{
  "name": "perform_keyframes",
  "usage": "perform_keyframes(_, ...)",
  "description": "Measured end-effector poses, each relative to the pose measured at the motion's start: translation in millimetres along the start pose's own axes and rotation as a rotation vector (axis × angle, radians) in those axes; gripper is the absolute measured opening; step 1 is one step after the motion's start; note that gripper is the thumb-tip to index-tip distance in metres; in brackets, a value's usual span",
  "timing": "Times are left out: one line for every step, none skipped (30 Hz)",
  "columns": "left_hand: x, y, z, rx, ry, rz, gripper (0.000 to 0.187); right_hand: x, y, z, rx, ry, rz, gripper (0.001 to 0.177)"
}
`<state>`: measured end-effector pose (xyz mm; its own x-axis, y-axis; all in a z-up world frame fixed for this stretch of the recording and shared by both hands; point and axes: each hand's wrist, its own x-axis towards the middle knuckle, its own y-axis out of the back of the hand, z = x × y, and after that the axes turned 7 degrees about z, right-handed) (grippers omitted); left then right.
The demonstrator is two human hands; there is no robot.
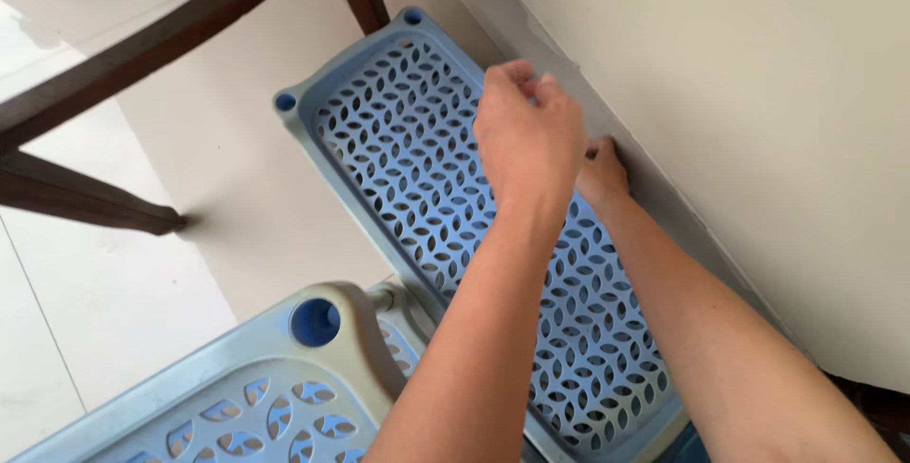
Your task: The person assembles a plastic shelving unit by inserting cylindrical poles into corner holes of perforated trays and stacking the trays to form a multi-tier rack. The person handles trays and poles one at a time, aligning and pressing them into place.
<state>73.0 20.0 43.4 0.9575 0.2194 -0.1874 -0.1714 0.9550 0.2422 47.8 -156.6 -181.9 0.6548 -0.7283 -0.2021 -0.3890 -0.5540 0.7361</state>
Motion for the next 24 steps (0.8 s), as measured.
perform_keyframes(-1, 1, 0, 0.001, 0.012, -0.008, 0.038, 0, -3, 6, 0.098, 0.045, -0.061, 0.055)
perform_keyframes(0, 0, 0, 0.002, 0.024, -0.017, 0.039, 0, -6, 12, 0.196, 0.090, -0.121, 0.053)
perform_keyframes(0, -1, -1, 0.000, 0.035, -0.026, 0.040, 2, -7, 17, 0.294, 0.136, -0.177, 0.051)
perform_keyframes(-2, -2, -2, 0.014, 0.037, -0.027, 0.039, 4, -7, 21, 0.139, 0.168, -0.189, 0.051)
perform_keyframes(-2, -3, -3, 0.030, 0.033, -0.026, 0.038, 7, -9, 22, -0.010, 0.203, -0.198, 0.050)
perform_keyframes(-2, -4, -5, 0.045, 0.029, -0.026, 0.038, 9, -11, 22, -0.160, 0.237, -0.206, 0.050)
perform_keyframes(-3, -5, -8, 0.061, 0.019, -0.020, 0.037, 9, -10, 24, -0.146, 0.258, -0.194, 0.047)
perform_keyframes(-3, -7, -12, 0.077, 0.009, -0.015, 0.036, 7, -8, 25, -0.132, 0.279, -0.181, 0.044)
perform_keyframes(-3, -9, -15, 0.084, -0.003, -0.010, 0.035, 8, -2, 22, -0.122, 0.304, -0.163, 0.041)
perform_keyframes(-2, -11, -18, 0.052, 0.000, -0.024, 0.036, 5, 5, 18, -0.146, 0.436, -0.033, 0.035)
perform_keyframes(-3, -11, -23, 0.020, 0.001, -0.039, 0.036, -3, 13, 16, -0.167, 0.568, 0.100, 0.030)
perform_keyframes(-4, -12, -26, -0.011, 0.001, -0.055, 0.037, -14, 23, 12, -0.188, 0.700, 0.233, 0.026)
perform_keyframes(-6, -11, -30, -0.017, -0.025, -0.061, 0.038, -24, 35, 4, -0.150, 0.671, 0.264, 0.025)
perform_keyframes(-9, -9, -34, -0.022, -0.052, -0.067, 0.039, -35, 48, -7, -0.112, 0.642, 0.294, 0.023)
perform_keyframes(-11, -7, -34, -0.031, -0.081, -0.067, 0.041, -45, 63, -22, -0.071, 0.620, 0.323, 0.022)
perform_keyframes(-15, -5, -33, -0.001, -0.080, -0.064, 0.044, -59, 79, -37, 0.034, 0.539, 0.289, 0.023)
perform_keyframes(-22, 0, -32, 0.030, -0.072, -0.062, 0.049, -79, 97, -49, 0.135, 0.454, 0.248, 0.024)
perform_keyframes(-31, 6, -29, 0.062, -0.065, -0.060, 0.054, -101, 115, -60, 0.234, 0.368, 0.206, 0.025)
perform_keyframes(-35, 13, -22, 0.033, 0.024, -0.124, 0.061, -122, 131, -74, 0.505, 0.240, 0.069, 0.026)
perform_keyframes(-40, 22, -12, 0.006, 0.114, -0.187, 0.068, -144, 147, -87, 0.770, 0.105, -0.075, 0.027)
perform_keyframes(-46, 33, -4, -0.022, 0.211, -0.249, 0.076, -166, 163, -97, 0.855, -0.015, -0.151, 0.029)
perform_keyframes(-51, 45, 6, -0.183, 0.226, -0.288, 0.066, -188, 174, -108, 0.937, -0.137, -0.228, 0.030)
perform_keyframes(-57, 60, 18, -0.341, 0.236, -0.327, 0.056, -207, 178, -120, 0.992, -0.137, -0.280, 0.028)
perform_keyframes(-62, 76, 30, -0.498, 0.241, -0.367, 0.046, -225, 182, -133, 1.047, -0.137, -0.332, 0.027)
